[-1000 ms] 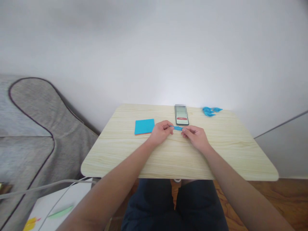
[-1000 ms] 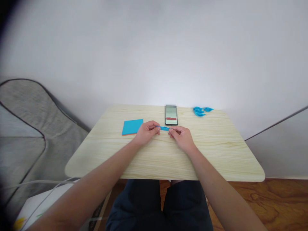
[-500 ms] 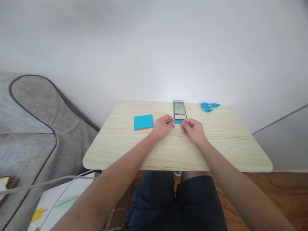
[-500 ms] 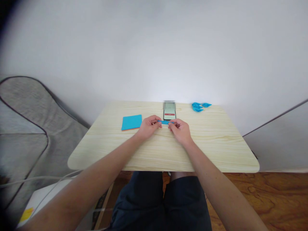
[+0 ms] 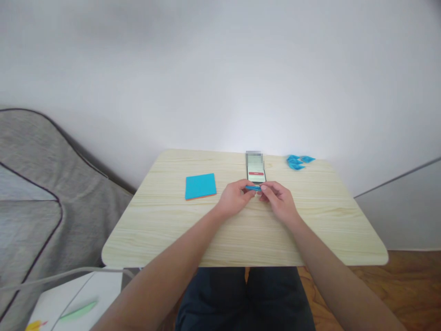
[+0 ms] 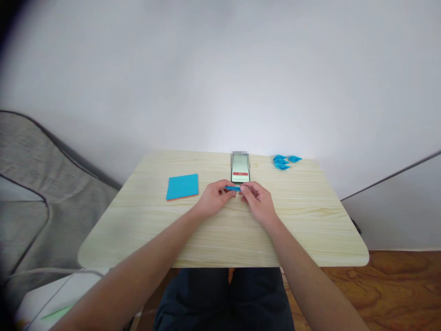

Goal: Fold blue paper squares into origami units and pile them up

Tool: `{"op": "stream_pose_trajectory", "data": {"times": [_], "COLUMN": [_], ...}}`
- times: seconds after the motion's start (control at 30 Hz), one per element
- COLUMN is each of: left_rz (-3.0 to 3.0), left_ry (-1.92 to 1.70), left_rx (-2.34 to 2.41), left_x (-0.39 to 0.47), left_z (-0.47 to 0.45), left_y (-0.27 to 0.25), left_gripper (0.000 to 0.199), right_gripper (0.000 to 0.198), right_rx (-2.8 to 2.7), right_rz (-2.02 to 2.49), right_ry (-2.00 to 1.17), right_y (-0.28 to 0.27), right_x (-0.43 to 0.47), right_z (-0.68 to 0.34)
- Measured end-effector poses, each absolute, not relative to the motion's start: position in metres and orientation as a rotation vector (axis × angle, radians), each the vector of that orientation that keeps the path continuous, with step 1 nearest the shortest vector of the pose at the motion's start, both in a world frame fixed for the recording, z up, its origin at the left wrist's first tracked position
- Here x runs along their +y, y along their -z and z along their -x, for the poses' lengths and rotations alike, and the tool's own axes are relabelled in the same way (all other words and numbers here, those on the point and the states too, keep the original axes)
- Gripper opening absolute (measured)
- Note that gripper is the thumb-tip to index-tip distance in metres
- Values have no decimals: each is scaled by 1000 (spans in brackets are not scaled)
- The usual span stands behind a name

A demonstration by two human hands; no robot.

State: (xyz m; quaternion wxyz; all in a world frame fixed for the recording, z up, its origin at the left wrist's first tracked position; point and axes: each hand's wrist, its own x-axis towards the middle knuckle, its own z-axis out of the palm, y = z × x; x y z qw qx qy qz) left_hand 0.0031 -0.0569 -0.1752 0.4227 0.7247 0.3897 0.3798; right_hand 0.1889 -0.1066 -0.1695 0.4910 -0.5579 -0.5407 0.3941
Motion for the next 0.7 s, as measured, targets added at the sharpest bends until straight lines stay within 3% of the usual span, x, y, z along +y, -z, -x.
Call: {"op": "stream_pose_trajectory", "data": {"times": [0.23,0.47,0.7], "left_rz": [-1822,-1931,-2161], "left_ry": [-918,-897,-878], "left_rx": [967,1050,1071], "left_x": [-61,-65,-67], "left_z": [0,2,3], "left_y": [170,171,165], "left_gripper": [29,20,26], "right_gripper": [32,29,24], "right_rx": [-1269,-1213,-1230], "right_rz": [1382,1435,1507], "right_ry": [-1068,-1134,-1163], "right_y": [164,161,161], "right_x": [-101,-99,-92], "right_z": [-192,-191,-193]}}
